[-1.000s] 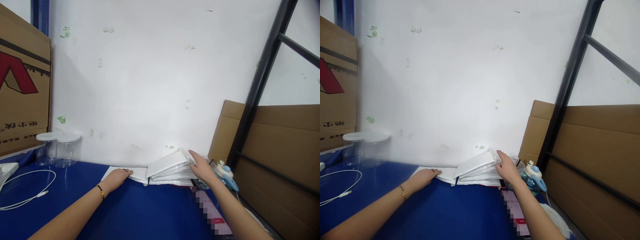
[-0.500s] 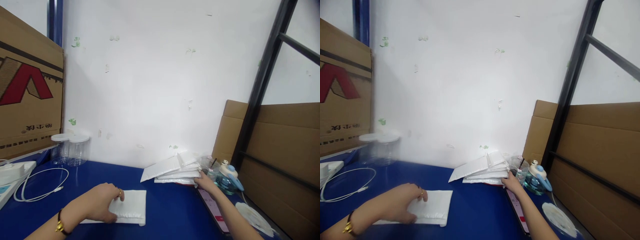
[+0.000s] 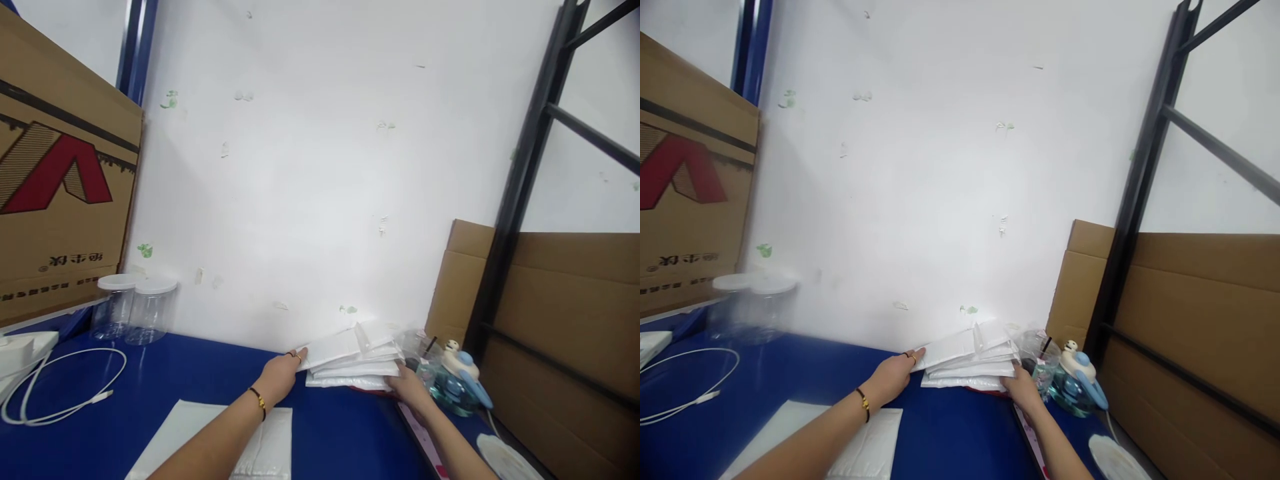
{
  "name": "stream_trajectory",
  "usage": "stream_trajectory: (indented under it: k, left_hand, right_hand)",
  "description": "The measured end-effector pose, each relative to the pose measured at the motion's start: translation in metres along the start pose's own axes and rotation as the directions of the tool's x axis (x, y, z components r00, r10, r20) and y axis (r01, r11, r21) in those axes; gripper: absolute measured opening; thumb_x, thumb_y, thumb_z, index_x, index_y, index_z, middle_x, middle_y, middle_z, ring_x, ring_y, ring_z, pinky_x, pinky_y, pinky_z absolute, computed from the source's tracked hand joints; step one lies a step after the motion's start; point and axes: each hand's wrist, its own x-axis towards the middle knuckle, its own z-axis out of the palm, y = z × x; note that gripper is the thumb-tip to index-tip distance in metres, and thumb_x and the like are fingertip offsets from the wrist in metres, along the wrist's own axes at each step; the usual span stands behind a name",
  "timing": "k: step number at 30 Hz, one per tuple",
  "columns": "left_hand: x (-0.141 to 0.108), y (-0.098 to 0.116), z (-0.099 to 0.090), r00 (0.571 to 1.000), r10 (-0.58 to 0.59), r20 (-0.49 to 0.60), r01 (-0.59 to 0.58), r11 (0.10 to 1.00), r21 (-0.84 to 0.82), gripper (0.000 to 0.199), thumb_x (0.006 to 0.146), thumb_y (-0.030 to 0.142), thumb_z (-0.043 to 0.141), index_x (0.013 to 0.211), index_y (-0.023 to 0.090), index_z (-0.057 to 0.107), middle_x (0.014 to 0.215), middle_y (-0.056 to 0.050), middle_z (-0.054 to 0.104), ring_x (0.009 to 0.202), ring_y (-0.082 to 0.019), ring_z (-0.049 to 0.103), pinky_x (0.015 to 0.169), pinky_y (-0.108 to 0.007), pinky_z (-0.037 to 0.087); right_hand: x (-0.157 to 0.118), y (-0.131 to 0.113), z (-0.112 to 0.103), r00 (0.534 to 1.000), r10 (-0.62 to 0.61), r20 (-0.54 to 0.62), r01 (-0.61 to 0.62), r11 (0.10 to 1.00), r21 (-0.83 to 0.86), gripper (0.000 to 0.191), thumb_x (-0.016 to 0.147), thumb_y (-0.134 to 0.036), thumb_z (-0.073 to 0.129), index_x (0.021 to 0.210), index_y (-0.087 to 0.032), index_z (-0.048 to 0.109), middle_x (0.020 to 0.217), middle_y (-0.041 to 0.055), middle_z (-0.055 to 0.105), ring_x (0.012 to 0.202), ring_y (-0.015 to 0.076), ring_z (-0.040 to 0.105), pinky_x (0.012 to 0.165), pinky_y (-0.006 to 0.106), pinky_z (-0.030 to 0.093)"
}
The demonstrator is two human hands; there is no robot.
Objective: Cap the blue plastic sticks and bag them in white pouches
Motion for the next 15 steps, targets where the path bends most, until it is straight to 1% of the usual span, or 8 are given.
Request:
stream_trajectory:
  k: [2,4,5,7,9,12,15]
  left_hand:
    - [0.001,-0.003,-0.003,0.999,-0.029,-0.035,0.028,1.000,-0.012,0.072,0.075,-0.002,0.033,0.142,0.024,0.026,0.130,-0.008,0.053,0.108,-0.021,0.057,0.092,-0.032,0.043]
    - [-0.003,-0.013,-0.010,0.996,-0.052,-0.069,0.050,0.998,-0.032,0.072,0.076,-0.004,0.029,0.143,0.024,0.025,0.131,-0.007,0.052,0.113,-0.019,0.054,0.095,-0.029,0.041]
    - [-0.007,-0.020,-0.014,0.995,-0.057,-0.084,0.055,0.998,-0.034,0.071,0.078,-0.003,0.028,0.143,0.025,0.025,0.133,-0.007,0.051,0.116,-0.018,0.052,0.096,-0.029,0.040]
    - [-0.016,-0.037,-0.022,0.992,-0.064,-0.110,0.062,0.998,-0.023,0.067,0.081,-0.001,0.028,0.142,0.027,0.027,0.136,-0.006,0.047,0.120,-0.017,0.048,0.098,-0.029,0.038]
    - [-0.026,-0.055,-0.029,0.988,-0.082,-0.129,0.083,0.997,0.004,0.069,0.080,-0.003,0.028,0.141,0.028,0.029,0.138,-0.006,0.045,0.125,-0.016,0.043,0.101,-0.029,0.035]
    - [-0.040,-0.082,-0.034,0.977,-0.123,-0.171,0.133,0.990,0.045,0.072,0.076,-0.006,0.029,0.141,0.027,0.030,0.139,-0.005,0.045,0.130,-0.015,0.036,0.105,-0.029,0.031]
    - [-0.046,-0.102,-0.036,0.956,-0.168,-0.243,0.188,0.980,0.064,0.071,0.078,-0.005,0.029,0.139,0.029,0.034,0.138,-0.003,0.046,0.129,-0.016,0.036,0.105,-0.031,0.030]
  right_hand:
    - [-0.001,-0.005,0.007,0.999,-0.010,0.047,0.011,1.000,-0.022,0.029,0.061,-0.024,0.049,0.084,-0.015,0.064,0.086,0.0096,0.071,0.083,0.0274,0.064,0.070,0.031,0.049]
    - [-0.004,-0.014,0.022,0.992,-0.045,0.118,0.045,0.999,0.000,0.032,0.060,-0.023,0.050,0.086,-0.013,0.064,0.087,0.0111,0.071,0.083,0.0271,0.064,0.072,0.032,0.048]
    - [-0.006,-0.020,0.032,0.988,-0.063,0.142,0.062,0.998,0.010,0.034,0.060,-0.023,0.050,0.088,-0.012,0.064,0.089,0.0120,0.070,0.083,0.0270,0.064,0.074,0.032,0.048]
    - [-0.010,-0.034,0.056,0.982,-0.110,0.152,0.106,0.994,0.033,0.037,0.059,-0.021,0.052,0.092,-0.011,0.064,0.093,0.0133,0.070,0.088,0.0272,0.063,0.081,0.033,0.046]
    - [-0.013,-0.052,0.082,0.977,-0.148,0.156,0.133,0.986,0.100,0.039,0.058,-0.020,0.052,0.095,-0.011,0.064,0.097,0.0131,0.069,0.091,0.0271,0.062,0.084,0.033,0.044]
    - [-0.014,-0.078,0.118,0.973,-0.146,0.180,0.104,0.969,0.225,0.040,0.058,-0.018,0.052,0.096,-0.012,0.064,0.096,0.0108,0.069,0.089,0.0274,0.062,0.082,0.033,0.044]
    - [-0.015,-0.101,0.147,0.971,-0.139,0.194,0.081,0.958,0.276,0.037,0.059,-0.018,0.053,0.094,-0.013,0.065,0.092,0.0072,0.070,0.091,0.0278,0.061,0.081,0.033,0.043]
